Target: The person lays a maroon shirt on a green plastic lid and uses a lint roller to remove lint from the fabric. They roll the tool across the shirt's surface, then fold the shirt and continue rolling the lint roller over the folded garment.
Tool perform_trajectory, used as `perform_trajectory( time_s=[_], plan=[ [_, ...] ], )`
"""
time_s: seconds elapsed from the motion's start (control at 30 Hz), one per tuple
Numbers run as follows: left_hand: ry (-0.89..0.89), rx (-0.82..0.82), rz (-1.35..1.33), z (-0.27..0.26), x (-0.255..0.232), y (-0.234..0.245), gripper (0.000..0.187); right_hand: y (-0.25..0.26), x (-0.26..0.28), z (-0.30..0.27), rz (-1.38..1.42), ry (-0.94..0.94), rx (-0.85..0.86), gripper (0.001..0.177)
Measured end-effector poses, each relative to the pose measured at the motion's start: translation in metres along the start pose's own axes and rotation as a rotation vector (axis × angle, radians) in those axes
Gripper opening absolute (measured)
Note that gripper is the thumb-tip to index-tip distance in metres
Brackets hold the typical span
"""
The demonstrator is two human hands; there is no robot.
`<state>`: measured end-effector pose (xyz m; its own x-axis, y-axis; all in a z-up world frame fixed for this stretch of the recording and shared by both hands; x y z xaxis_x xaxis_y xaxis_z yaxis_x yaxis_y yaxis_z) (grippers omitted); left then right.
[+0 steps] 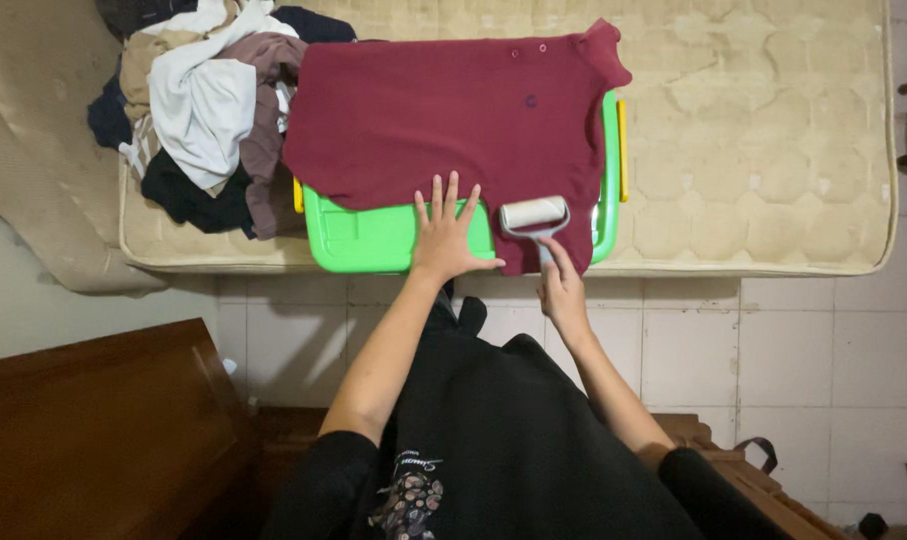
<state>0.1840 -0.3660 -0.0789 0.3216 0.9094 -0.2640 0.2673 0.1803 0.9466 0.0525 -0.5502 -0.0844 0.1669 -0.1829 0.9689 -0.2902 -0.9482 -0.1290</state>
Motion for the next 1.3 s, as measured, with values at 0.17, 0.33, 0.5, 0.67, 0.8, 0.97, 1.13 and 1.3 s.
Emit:
perform_trajectory(
  time_s=[0.17, 0.33, 0.5, 0.67, 0.8, 0.97, 1.13, 1.3],
  plan=[
    [-0.017, -0.029, 0.023, 0.001, -0.003, 0.003, 0.142, -0.009, 0.01, 0.026, -0.146, 0.032, 0.044, 0.039],
    [-0.008, -0.011, 0.016, 0.001, -0.003, 0.001, 0.144, -0.013, 0.016, 0.024, -0.255, 0.018, 0.06, 0.043],
    [-0.019, -0.04, 0.016, 0.002, -0.002, -0.002, 0.143, -0.002, 0.007, 0.002, -0.244, 0.008, 0.052, 0.042],
    [0.001, 0.007, 0.029, 0.002, -0.001, -0.007, 0.145, 0.006, 0.003, -0.011, -0.389, 0.027, 0.046, 0.041],
    [-0.013, -0.034, 0.015, 0.002, -0.001, -0.006, 0.145, -0.004, 0.008, 0.006, -0.369, 0.031, 0.02, 0.04],
    [0.004, 0.016, 0.02, 0.002, -0.001, -0.004, 0.145, -0.012, 0.007, 0.008, -0.338, 0.056, 0.018, 0.038],
    [-0.01, 0.016, 0.018, 0.003, 0.001, -0.005, 0.145, 0.001, 0.002, -0.011, -0.331, 0.028, 0.046, 0.039],
    [-0.007, 0.031, 0.014, 0.001, 0.001, -0.007, 0.144, 0.008, 0.002, -0.025, -0.377, 0.01, 0.049, 0.039]
  ],
)
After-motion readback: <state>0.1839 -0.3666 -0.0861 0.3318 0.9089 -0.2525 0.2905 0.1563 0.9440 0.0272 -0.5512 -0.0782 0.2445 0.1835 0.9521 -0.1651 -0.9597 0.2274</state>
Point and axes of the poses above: each hand's wrist, its own z-axis towards the middle knuckle, its own y-axis out of the back of the hand, x = y × z, the point moved 4 cm from there along z, towards the middle knuckle, and after that the axes turned 10 degrees about y, right-handed, at the moved point
